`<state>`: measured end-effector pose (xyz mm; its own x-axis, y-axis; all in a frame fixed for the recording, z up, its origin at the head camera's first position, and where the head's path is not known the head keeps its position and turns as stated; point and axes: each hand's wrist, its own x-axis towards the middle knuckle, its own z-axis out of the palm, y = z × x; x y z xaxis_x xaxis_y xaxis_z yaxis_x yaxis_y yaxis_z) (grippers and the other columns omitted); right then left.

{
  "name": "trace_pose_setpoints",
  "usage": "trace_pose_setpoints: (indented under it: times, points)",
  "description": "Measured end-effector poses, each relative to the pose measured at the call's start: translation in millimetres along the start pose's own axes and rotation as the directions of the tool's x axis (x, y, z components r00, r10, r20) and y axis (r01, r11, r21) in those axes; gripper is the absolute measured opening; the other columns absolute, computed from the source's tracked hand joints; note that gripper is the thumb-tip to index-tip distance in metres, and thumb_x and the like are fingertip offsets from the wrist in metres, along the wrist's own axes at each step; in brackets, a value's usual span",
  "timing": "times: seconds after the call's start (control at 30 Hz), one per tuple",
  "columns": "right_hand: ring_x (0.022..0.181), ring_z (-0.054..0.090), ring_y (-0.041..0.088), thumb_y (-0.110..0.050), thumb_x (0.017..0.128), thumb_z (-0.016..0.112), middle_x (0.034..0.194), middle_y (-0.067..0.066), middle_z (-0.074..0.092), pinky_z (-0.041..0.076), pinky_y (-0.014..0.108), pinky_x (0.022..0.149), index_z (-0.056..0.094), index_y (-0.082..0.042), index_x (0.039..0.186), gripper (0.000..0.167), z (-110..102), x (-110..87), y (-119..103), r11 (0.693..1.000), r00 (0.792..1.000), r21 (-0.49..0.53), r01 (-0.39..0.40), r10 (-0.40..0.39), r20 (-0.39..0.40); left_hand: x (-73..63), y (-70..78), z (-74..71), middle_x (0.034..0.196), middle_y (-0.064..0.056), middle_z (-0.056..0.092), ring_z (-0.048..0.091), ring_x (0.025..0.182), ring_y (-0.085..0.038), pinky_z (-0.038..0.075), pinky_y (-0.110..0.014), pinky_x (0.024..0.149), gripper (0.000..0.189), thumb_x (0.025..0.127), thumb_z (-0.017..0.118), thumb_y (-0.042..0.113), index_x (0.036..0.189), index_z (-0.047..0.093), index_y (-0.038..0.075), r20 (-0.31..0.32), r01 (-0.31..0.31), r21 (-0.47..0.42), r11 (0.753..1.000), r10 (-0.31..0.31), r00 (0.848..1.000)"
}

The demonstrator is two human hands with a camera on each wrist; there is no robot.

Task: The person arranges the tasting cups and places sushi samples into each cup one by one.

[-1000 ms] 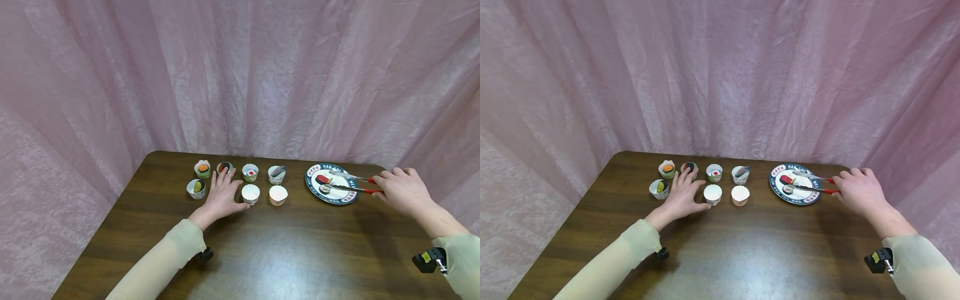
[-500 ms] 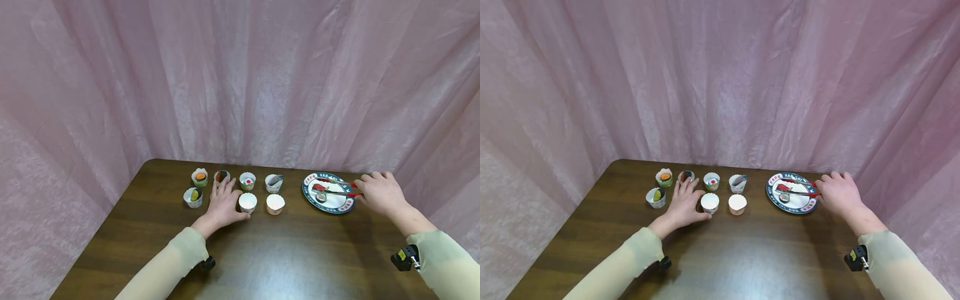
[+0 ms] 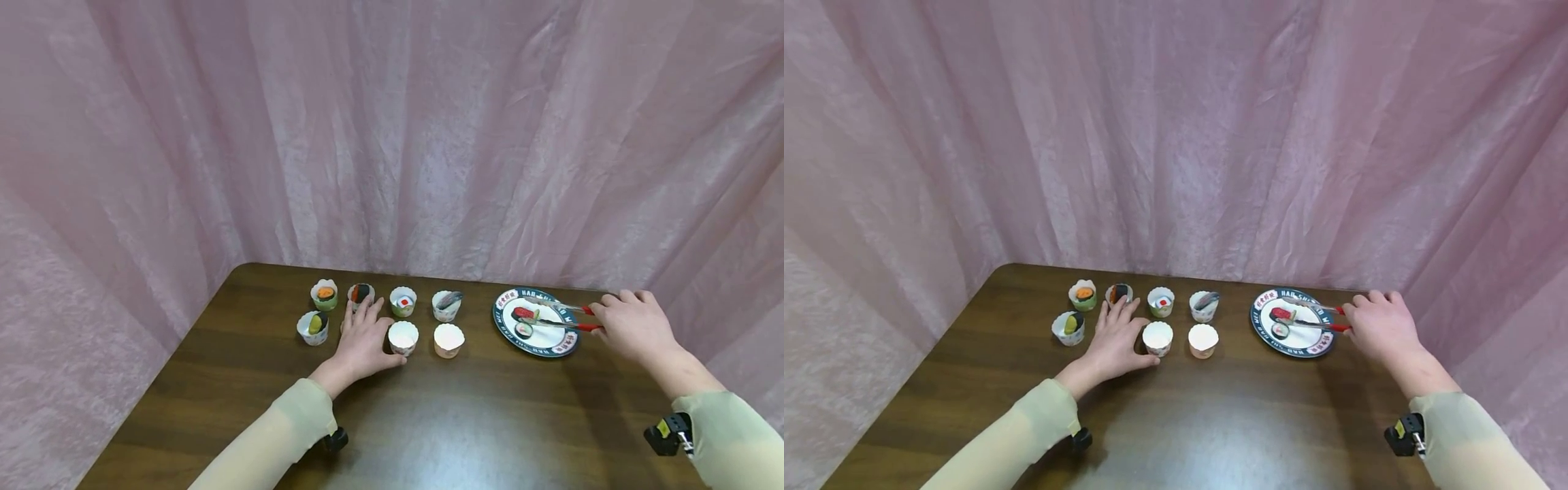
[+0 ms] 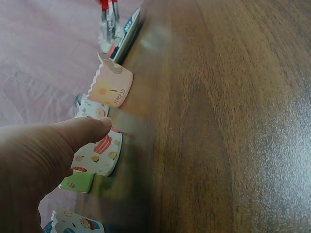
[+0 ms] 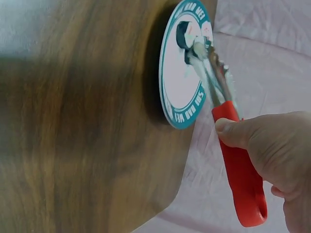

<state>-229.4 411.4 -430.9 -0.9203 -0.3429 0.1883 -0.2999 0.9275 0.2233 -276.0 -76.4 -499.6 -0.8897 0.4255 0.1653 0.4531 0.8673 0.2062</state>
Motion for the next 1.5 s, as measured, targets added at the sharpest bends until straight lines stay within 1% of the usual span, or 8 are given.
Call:
trace_pose_setpoints:
  times: [0.23,0.4,0.57,0.8,1.03,1.13,1.37,1.5]
  points:
    - [0.093,0.057,0.039,-0.029,0.081,0.085,0.097,0.012,0.067,0.039,0.057,0.074,0.074,-0.004,0.111,0.04,6.9,-6.8,8.9,0.997,0.996,0.062,-0.043,0.038,0.077,1.6,-2.1,0.0,0.161,-0.016,0.034,0.015,0.153,-0.038,0.002,-0.067,0.119,0.072,0.072,0.084,0.065,0.123,0.07,0.016,0.004,0.006,0.015,1.0,-0.006,1.0]
    - [0.095,0.058,0.039,-0.03,0.083,0.083,0.101,0.012,0.067,0.039,0.056,0.073,0.074,-0.005,0.114,0.04,13.4,-8.7,12.6,0.996,0.995,0.075,-0.046,0.039,0.092,1.4,-2.2,1.2,0.162,-0.015,0.033,0.013,0.154,-0.036,0.002,-0.067,0.119,0.074,0.073,0.08,0.069,0.123,0.07,0.016,0.018,0.023,0.033,0.999,-0.023,1.0]
    - [0.095,0.058,0.038,-0.028,0.084,0.084,0.1,0.011,0.068,0.039,0.056,0.074,0.074,-0.005,0.113,0.038,15.8,-10.0,15.2,0.996,0.994,0.073,-0.048,0.041,0.1,3.4,-0.1,3.4,0.161,-0.017,0.036,0.015,0.153,-0.039,0.001,-0.067,0.118,0.072,0.073,0.081,0.069,0.121,0.071,0.015,-0.012,-0.003,0.013,1.0,0.003,1.0]
    - [0.093,0.058,0.036,-0.025,0.084,0.084,0.094,0.007,0.067,0.039,0.055,0.072,0.075,-0.007,0.109,0.032,13.7,-15.9,15.5,0.996,0.996,0.08,-0.041,0.034,0.084,5.4,5.5,3.6,0.162,-0.015,0.035,0.013,0.154,-0.037,-0.002,-0.065,0.119,0.073,0.074,0.079,0.07,0.121,0.07,0.015,0.015,0.006,0.008,1.0,-0.006,1.0]
    - [0.092,0.056,0.034,-0.023,0.083,0.084,0.093,0.005,0.067,0.04,0.058,0.077,0.075,-0.007,0.109,0.031,10.2,-11.2,11.9,0.998,0.999,0.064,-0.011,0.009,0.033,6.7,0.7,5.3,0.163,-0.016,0.033,0.013,0.154,-0.038,-0.001,-0.065,0.119,0.073,0.073,0.081,0.07,0.121,0.07,0.017,0.011,0.031,0.009,0.999,-0.031,0.999]
    - [0.09,0.056,0.033,-0.022,0.082,0.084,0.092,0.004,0.066,0.04,0.056,0.075,0.075,-0.009,0.107,0.029,8.9,-10.3,11.5,0.998,1.0,0.063,-0.008,0.007,0.008,7.4,-1.2,7.3,0.163,-0.015,0.032,0.012,0.154,-0.038,-0.001,-0.065,0.119,0.073,0.074,0.078,0.072,0.122,0.069,0.018,0.018,0.035,0.022,0.999,-0.035,0.999]
    - [0.088,0.055,0.033,-0.022,0.08,0.086,0.09,0.004,0.065,0.04,0.058,0.077,0.075,-0.007,0.107,0.033,3.6,-12.4,14.2,0.999,1.0,0.036,-0.002,0.002,0.003,8.6,1.2,4.3,0.162,-0.017,0.034,0.011,0.154,-0.039,0.0,-0.067,0.118,0.068,0.076,0.079,0.068,0.118,0.07,0.015,0.025,0.03,-0.011,0.999,-0.03,0.999]
    - [0.086,0.055,0.033,-0.021,0.079,0.087,0.089,0.004,0.064,0.04,0.059,0.077,0.074,-0.006,0.106,0.033,-0.2,-12.1,17.2,1.0,1.0,0.027,0.009,-0.008,-0.025,9.2,2.7,3.0,0.162,-0.016,0.034,0.011,0.154,-0.038,-0.001,-0.066,0.119,0.064,0.078,0.078,0.067,0.117,0.07,0.017,0.035,0.035,0.008,0.999,-0.035,0.999]
